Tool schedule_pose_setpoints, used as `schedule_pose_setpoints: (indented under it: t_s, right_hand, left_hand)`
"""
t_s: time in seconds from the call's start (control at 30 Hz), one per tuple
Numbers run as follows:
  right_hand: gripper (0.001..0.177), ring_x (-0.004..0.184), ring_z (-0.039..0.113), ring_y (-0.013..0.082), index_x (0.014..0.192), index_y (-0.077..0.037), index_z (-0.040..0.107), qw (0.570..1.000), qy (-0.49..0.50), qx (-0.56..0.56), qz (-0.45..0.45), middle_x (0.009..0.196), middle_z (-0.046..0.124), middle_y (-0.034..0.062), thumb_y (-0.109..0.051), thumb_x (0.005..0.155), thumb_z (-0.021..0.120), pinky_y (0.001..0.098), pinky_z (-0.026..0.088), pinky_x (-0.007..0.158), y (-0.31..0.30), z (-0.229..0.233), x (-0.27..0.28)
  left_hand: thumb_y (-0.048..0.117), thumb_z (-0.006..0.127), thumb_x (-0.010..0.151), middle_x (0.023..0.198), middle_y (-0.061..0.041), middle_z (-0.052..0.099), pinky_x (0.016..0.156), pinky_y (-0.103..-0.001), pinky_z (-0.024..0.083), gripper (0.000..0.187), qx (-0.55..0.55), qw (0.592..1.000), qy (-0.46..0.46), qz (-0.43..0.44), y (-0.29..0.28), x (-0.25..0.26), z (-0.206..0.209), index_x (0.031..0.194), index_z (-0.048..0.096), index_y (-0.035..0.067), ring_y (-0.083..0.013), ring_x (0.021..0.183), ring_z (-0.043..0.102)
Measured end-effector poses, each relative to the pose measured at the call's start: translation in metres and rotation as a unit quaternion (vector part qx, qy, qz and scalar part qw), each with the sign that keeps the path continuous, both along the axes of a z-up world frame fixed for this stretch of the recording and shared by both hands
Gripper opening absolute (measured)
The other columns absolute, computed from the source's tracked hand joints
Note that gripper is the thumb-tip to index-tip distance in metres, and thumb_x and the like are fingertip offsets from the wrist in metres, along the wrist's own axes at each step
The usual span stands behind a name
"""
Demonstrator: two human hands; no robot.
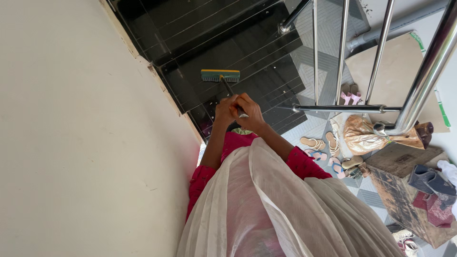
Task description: The person cleans the black marble steps of a staircase using a hand brush, moving the brush across the surface and into the corners of each step.
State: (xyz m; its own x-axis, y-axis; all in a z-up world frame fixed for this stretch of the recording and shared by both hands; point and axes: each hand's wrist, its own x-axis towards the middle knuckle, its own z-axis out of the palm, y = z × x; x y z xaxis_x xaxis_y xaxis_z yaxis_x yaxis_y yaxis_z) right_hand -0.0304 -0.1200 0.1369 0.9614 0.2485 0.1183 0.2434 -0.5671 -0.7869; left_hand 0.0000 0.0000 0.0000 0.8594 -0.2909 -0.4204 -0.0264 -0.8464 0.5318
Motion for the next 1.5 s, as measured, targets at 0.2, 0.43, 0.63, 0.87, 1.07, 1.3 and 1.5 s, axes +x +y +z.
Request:
schedule_pose_setpoints:
  t_s: [0.2,0.43,0.63,0.87,1.07,1.3,1.5]
  right_hand:
    - [0.008,0.082,0.062,0.0274,0.088,-0.003,0.063,0.994,-0.1,-0.003,0.051,0.092,0.06,0.0103,-0.002,0.083,0.069,0.0409,0.052,0.07,0.0,-0.022,0.024]
    - [0.012,0.086,0.064,0.028,0.092,-0.004,0.063,0.984,-0.145,-0.015,0.102,0.095,0.061,0.0098,-0.003,0.081,0.069,0.0406,0.056,0.074,0.012,-0.029,0.037]
    - [0.016,0.092,0.066,0.0288,0.098,-0.007,0.066,0.979,-0.161,-0.03,0.119,0.1,0.063,0.0098,-0.005,0.082,0.067,0.0406,0.058,0.079,0.013,-0.038,0.035]
    - [0.034,0.111,0.064,0.039,0.113,-0.013,0.068,0.981,-0.143,-0.114,0.064,0.132,0.056,0.0202,-0.016,0.08,0.077,0.0444,0.056,0.088,0.0,-0.075,0.032]
    - [0.068,0.103,0.07,0.0394,0.141,-0.009,0.058,0.994,0.058,-0.082,0.039,0.122,0.063,0.0263,-0.017,0.076,0.075,0.0466,0.057,0.084,-0.016,-0.071,0.034]
    - [0.041,0.071,0.073,0.0317,0.119,-0.01,0.069,0.976,0.096,-0.133,0.142,0.083,0.074,0.0139,-0.04,0.092,0.073,0.0453,0.057,0.07,0.001,-0.001,0.014]
    - [0.029,0.069,0.071,0.029,0.111,-0.009,0.073,0.973,-0.019,-0.121,0.194,0.079,0.074,0.0116,-0.028,0.089,0.068,0.0424,0.057,0.068,0.008,-0.006,0.019]
  left_hand:
    - [0.034,0.065,0.097,0.131,-0.008,0.068,0.099,-0.046,0.053,0.073,-0.025,0.995,0.065,0.075,0.008,0.006,0.01,0.159,0.028,0.033,-0.0311,0.121,0.064]
    - [0.033,0.072,0.088,0.148,-0.005,0.057,0.101,-0.04,0.051,0.085,-0.079,0.993,-0.007,0.087,0.015,0.011,-0.007,0.157,0.024,0.029,-0.0273,0.129,0.059]
    - [0.029,0.074,0.082,0.15,-0.011,0.053,0.103,-0.036,0.05,0.089,-0.103,0.987,-0.106,0.058,0.014,0.011,-0.011,0.156,0.027,0.017,-0.0262,0.131,0.057]
    - [0.038,0.064,0.094,0.135,-0.016,0.065,0.099,-0.043,0.054,0.055,0.024,0.993,0.084,0.079,0.016,0.003,-0.006,0.139,0.053,0.009,-0.0316,0.123,0.064]
    - [0.036,0.062,0.096,0.121,-0.018,0.072,0.096,-0.046,0.054,0.041,-0.086,0.983,0.096,0.127,0.018,-0.004,-0.02,0.129,0.063,0.011,-0.0362,0.115,0.068]
    - [0.025,0.078,0.074,0.121,-0.017,0.071,0.092,-0.042,0.056,0.067,-0.165,0.974,0.048,0.147,0.031,-0.009,-0.048,0.136,0.055,0.011,-0.0319,0.112,0.069]
    - [0.024,0.075,0.084,0.122,-0.02,0.071,0.094,-0.043,0.055,0.055,-0.161,0.968,0.079,0.173,0.037,-0.009,-0.04,0.135,0.059,0.012,-0.0354,0.114,0.067]
